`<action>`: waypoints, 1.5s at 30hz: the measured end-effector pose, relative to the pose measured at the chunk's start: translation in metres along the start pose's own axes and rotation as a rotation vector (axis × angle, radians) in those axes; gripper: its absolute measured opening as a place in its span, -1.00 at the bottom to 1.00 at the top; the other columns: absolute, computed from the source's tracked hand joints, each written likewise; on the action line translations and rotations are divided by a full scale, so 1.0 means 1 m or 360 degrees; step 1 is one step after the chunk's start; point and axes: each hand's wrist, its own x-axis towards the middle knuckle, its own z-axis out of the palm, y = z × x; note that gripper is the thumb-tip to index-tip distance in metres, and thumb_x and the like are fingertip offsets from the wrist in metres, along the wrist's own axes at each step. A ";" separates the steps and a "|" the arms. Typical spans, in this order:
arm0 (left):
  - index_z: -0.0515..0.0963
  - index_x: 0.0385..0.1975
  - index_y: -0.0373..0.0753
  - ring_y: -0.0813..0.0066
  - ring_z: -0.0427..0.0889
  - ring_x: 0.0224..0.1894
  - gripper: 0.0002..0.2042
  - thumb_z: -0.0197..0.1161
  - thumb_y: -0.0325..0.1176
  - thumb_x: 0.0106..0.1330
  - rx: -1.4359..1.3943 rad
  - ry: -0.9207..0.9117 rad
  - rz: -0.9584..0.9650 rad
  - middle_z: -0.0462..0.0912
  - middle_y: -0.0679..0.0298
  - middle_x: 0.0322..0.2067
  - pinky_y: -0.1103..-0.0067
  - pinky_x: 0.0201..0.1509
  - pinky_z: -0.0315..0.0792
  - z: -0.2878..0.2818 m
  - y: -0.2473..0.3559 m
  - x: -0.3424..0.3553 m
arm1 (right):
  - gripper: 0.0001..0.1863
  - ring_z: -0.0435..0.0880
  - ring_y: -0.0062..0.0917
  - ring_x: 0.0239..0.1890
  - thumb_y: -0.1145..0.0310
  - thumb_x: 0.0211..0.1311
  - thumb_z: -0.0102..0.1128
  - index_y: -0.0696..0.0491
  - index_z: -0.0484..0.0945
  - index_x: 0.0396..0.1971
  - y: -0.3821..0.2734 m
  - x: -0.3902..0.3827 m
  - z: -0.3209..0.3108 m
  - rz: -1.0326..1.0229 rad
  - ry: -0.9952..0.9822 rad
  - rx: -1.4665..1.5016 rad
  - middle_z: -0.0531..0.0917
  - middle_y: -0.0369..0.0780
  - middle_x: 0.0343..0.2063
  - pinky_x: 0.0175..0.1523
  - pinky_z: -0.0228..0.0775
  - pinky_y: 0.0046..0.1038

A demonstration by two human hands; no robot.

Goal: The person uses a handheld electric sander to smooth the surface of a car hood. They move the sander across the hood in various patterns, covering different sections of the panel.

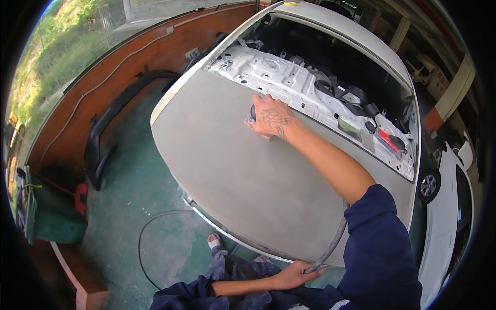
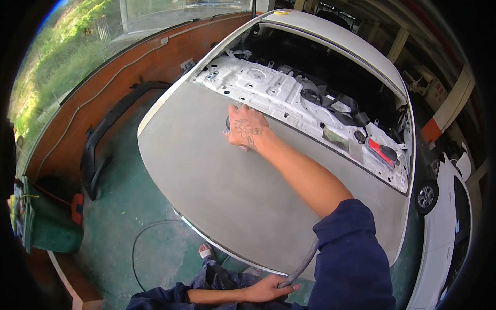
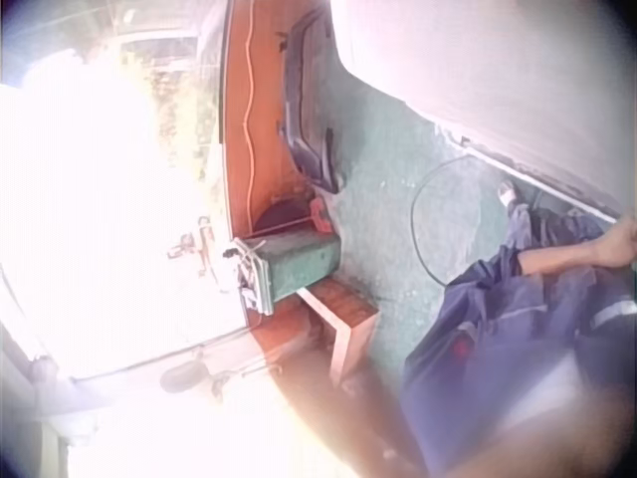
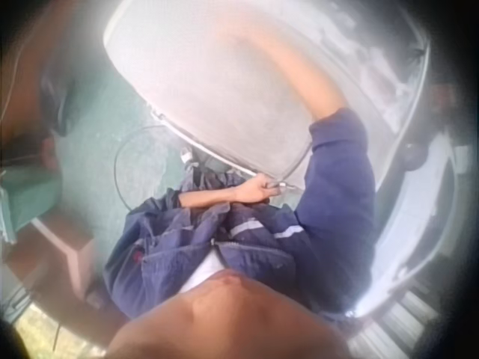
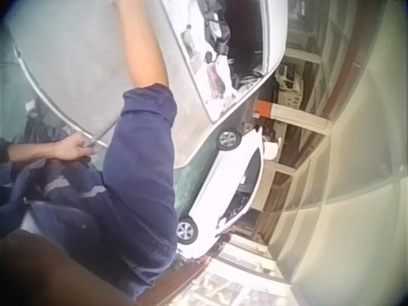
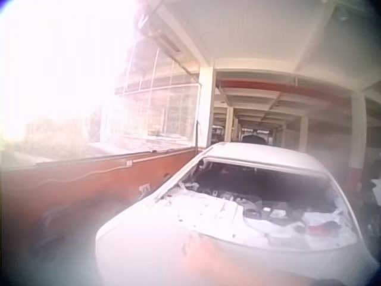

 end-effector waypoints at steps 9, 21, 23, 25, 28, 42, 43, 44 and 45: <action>0.24 -0.66 -0.29 0.59 0.08 -0.54 -0.36 0.23 0.07 0.57 0.0185 -0.0137 -0.0008 0.10 0.41 -0.67 0.42 -0.47 0.07 0.018 -0.017 0.004 | -0.40 0.77 0.08 -0.07 0.11 0.21 0.43 0.22 0.43 0.06 -0.007 -0.042 -0.002 -0.0082 -0.0162 -0.0007 0.61 0.14 -0.05 0.01 0.68 -0.03; 0.27 -0.64 -0.30 0.60 0.07 -0.54 -0.37 0.22 0.09 0.56 0.0188 -0.0226 0.0004 0.09 0.42 -0.67 0.42 -0.48 0.06 0.032 -0.029 0.011 | -0.37 0.74 0.10 -0.02 0.01 0.23 0.41 0.17 0.44 0.08 -0.026 -0.073 0.000 -0.0183 -0.0235 0.0154 0.63 0.12 -0.03 0.05 0.63 0.01; 0.27 -0.64 -0.30 0.62 0.08 -0.53 -0.38 0.23 0.06 0.57 0.0181 -0.0241 -0.0115 0.10 0.43 -0.66 0.44 -0.48 0.06 0.029 -0.021 0.009 | -0.36 0.77 0.03 -0.03 0.01 0.21 0.44 0.17 0.45 0.08 -0.015 -0.055 0.002 -0.0134 -0.0168 0.0077 0.63 0.13 -0.01 0.00 0.68 -0.06; 0.26 -0.63 -0.30 0.66 0.08 -0.52 -0.40 0.25 0.01 0.57 0.0124 -0.0180 -0.0189 0.11 0.45 -0.64 0.46 -0.48 0.07 0.023 -0.016 0.008 | -0.37 0.78 -0.01 -0.03 0.01 0.22 0.44 0.16 0.46 0.08 -0.002 -0.032 0.006 -0.0039 -0.0073 0.0046 0.63 0.10 -0.02 0.00 0.68 -0.06; 0.24 -0.64 -0.28 0.68 0.08 -0.52 -0.41 0.27 -0.02 0.57 0.0038 -0.0037 -0.0129 0.11 0.46 -0.63 0.48 -0.47 0.06 0.021 -0.018 0.006 | -0.39 0.79 -0.06 -0.04 0.02 0.22 0.44 0.15 0.47 0.06 -0.002 -0.015 0.006 0.0014 0.0010 0.0031 0.64 0.07 -0.03 -0.01 0.69 -0.07; 0.29 -0.57 -0.34 0.54 0.15 -0.52 -0.43 0.22 0.01 0.58 0.0178 -0.0333 0.0009 0.13 0.31 -0.63 0.38 -0.44 0.16 0.030 -0.021 0.005 | -0.41 0.79 0.04 -0.18 -0.02 0.24 0.42 0.14 0.45 0.01 -0.023 -0.098 0.005 -0.0268 -0.0108 0.0069 0.64 0.05 -0.14 -0.10 0.69 -0.03; 0.31 -0.57 -0.34 0.54 0.16 -0.53 -0.43 0.22 0.01 0.58 0.0181 -0.0348 0.0004 0.14 0.30 -0.63 0.38 -0.44 0.17 0.031 -0.024 0.006 | -0.39 0.78 0.07 -0.20 -0.05 0.23 0.42 0.12 0.45 0.01 -0.009 -0.096 0.009 -0.0193 -0.0048 0.0068 0.63 0.05 -0.13 -0.11 0.68 0.00; 0.33 -0.56 -0.35 0.53 0.16 -0.53 -0.43 0.23 0.01 0.57 0.0184 -0.0363 -0.0002 0.16 0.30 -0.64 0.38 -0.44 0.18 0.032 -0.026 0.006 | -0.38 0.77 0.09 -0.21 -0.08 0.23 0.43 0.11 0.44 0.01 0.001 -0.095 0.014 -0.0117 0.0012 0.0066 0.63 0.05 -0.12 -0.11 0.66 0.02; 0.35 -0.56 -0.35 0.51 0.17 -0.53 -0.44 0.23 0.01 0.57 0.0169 -0.0374 0.0050 0.18 0.28 -0.64 0.37 -0.43 0.19 0.033 -0.027 0.006 | -0.39 0.77 0.09 -0.22 -0.07 0.23 0.43 0.11 0.44 0.01 -0.001 -0.099 0.013 -0.0141 -0.0003 0.0055 0.63 0.05 -0.13 -0.11 0.66 0.02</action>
